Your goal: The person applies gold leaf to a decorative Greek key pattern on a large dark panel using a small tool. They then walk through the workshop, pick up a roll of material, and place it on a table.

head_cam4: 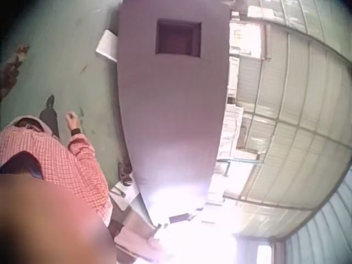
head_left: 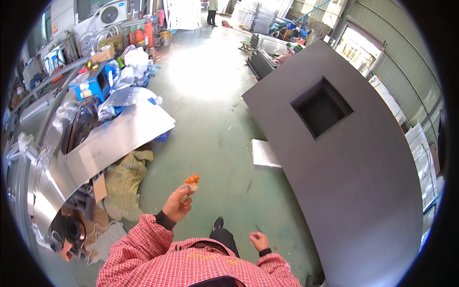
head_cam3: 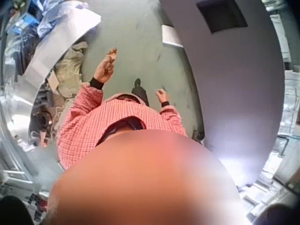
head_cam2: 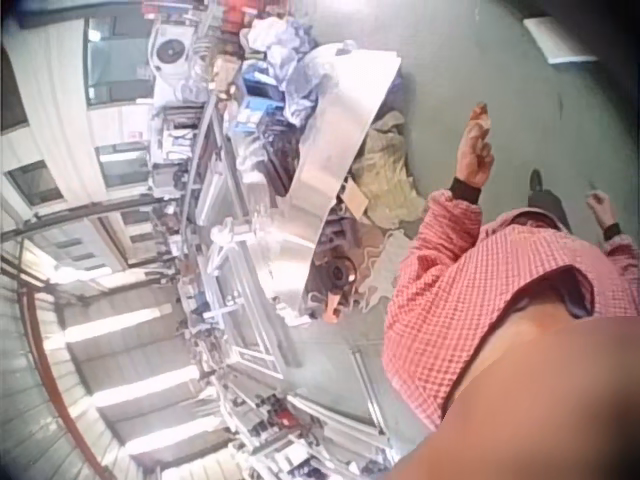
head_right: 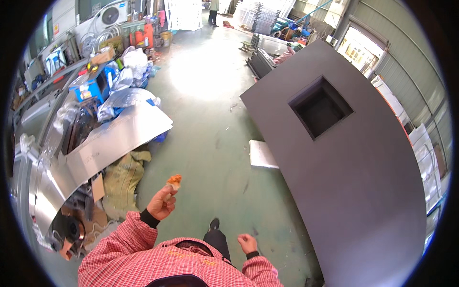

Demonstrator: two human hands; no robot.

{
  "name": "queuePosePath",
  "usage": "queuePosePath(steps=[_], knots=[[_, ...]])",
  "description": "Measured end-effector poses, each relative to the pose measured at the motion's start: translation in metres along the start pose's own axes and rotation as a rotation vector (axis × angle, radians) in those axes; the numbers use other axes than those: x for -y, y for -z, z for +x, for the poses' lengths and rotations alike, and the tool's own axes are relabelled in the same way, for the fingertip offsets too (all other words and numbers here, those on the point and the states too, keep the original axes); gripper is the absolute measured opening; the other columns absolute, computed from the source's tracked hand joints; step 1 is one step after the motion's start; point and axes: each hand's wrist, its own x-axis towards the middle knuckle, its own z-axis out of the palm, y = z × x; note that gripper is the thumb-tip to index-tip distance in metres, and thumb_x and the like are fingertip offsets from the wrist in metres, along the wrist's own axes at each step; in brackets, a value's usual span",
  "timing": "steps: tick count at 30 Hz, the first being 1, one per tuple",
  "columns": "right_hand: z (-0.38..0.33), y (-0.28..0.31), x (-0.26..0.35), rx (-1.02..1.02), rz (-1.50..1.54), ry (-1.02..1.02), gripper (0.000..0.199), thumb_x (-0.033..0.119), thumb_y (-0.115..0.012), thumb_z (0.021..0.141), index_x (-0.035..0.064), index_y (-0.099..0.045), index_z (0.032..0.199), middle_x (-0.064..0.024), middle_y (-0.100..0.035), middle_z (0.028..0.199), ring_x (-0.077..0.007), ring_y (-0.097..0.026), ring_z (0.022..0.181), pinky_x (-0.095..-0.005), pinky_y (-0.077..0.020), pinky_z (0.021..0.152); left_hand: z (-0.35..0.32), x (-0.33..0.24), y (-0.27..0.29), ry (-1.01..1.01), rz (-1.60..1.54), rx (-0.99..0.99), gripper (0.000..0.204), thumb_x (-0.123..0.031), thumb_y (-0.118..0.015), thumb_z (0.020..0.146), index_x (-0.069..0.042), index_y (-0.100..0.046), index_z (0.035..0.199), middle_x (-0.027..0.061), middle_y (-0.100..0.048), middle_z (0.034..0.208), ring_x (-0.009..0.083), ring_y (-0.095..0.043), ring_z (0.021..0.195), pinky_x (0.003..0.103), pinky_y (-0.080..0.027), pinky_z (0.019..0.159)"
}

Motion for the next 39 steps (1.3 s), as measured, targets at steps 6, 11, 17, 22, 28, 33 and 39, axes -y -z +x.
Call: queuePosePath(steps=[6,11,17,22,28,33,39], knots=[[0.145,-0.001,0.050,0.035,0.385,-0.244,0.021,0.013,-0.065,0.078,0.0007,-0.063,0.095,-0.0049,-0.064,0.077,-0.0103,-0.059,0.065,-0.0222,-0.0468,0.058,0.148,-0.043,-0.037,0.018,0.084,0.025,0.006,-0.018,-0.056,0.085,-0.017,-0.050,0.087,-0.0054,-0.050,0.082,0.0049,-0.036,0.053,0.018,-0.031,0.046],[0.324,0.001,0.218,0.293,0.337,0.181,0.029,0.016,-0.064,0.080,0.0012,-0.060,0.105,-0.0064,-0.064,0.094,-0.0127,-0.059,0.085,-0.0252,-0.0477,0.075,0.235,-0.112,-0.065,-0.047,0.159,-0.100,0.006,-0.018,-0.056,0.085,-0.017,-0.050,0.088,-0.0060,-0.050,0.081,0.0049,-0.036,0.053,0.019,-0.031,0.045],[0.473,-0.055,0.404,0.877,0.414,0.425,0.040,0.013,-0.063,0.081,0.0044,-0.053,0.119,-0.0076,-0.060,0.105,-0.0124,-0.057,0.091,-0.0265,-0.0465,0.081,0.343,-0.164,-0.068,-0.110,0.043,-0.299,0.011,-0.014,-0.059,0.083,-0.015,-0.053,0.092,-0.0072,-0.051,0.073,0.0036,-0.036,0.047,0.018,-0.027,0.040],[0.581,-0.099,0.467,0.803,0.731,0.280,0.035,0.012,-0.063,0.082,-0.0001,-0.054,0.115,-0.0042,-0.060,0.102,-0.0104,-0.055,0.090,-0.0246,-0.0456,0.080,0.472,-0.228,-0.065,-0.187,0.096,-0.328,0.013,-0.013,-0.060,0.083,-0.014,-0.054,0.095,-0.0081,-0.044,0.060,0.0029,-0.034,0.041,0.019,-0.024,0.036],[0.718,-0.068,0.541,0.558,0.851,0.245,0.026,0.011,-0.062,0.083,0.0006,-0.058,0.107,-0.0027,-0.061,0.098,-0.0085,-0.055,0.085,-0.0238,-0.0464,0.074,0.623,-0.313,-0.121,-0.115,0.224,-0.171,0.015,-0.013,-0.063,0.082,-0.013,-0.056,0.095,-0.0071,-0.046,0.063,0.0030,-0.038,0.046,0.018,-0.031,0.040],[0.827,-0.037,0.549,0.275,0.978,0.154,0.019,0.012,-0.059,0.085,0.0030,-0.060,0.101,-0.0015,-0.062,0.093,-0.0077,-0.057,0.081,-0.0225,-0.0461,0.070,0.749,-0.349,-0.167,0.003,0.399,-0.066,0.017,-0.014,-0.064,0.081,-0.011,-0.056,0.096,-0.0054,-0.047,0.065,0.0035,-0.037,0.046,0.018,-0.028,0.040],[1.006,0.022,0.537,-0.011,1.057,0.086,0.013,0.012,-0.059,0.084,0.0047,-0.062,0.094,-0.0003,-0.063,0.086,-0.0063,-0.056,0.071,-0.0203,-0.0454,0.063,0.910,-0.401,-0.178,0.084,0.486,-0.136,0.017,-0.024,-0.060,0.085,-0.010,-0.054,0.093,-0.0045,-0.040,0.057,0.0051,-0.030,0.041,0.021,-0.022,0.037]])
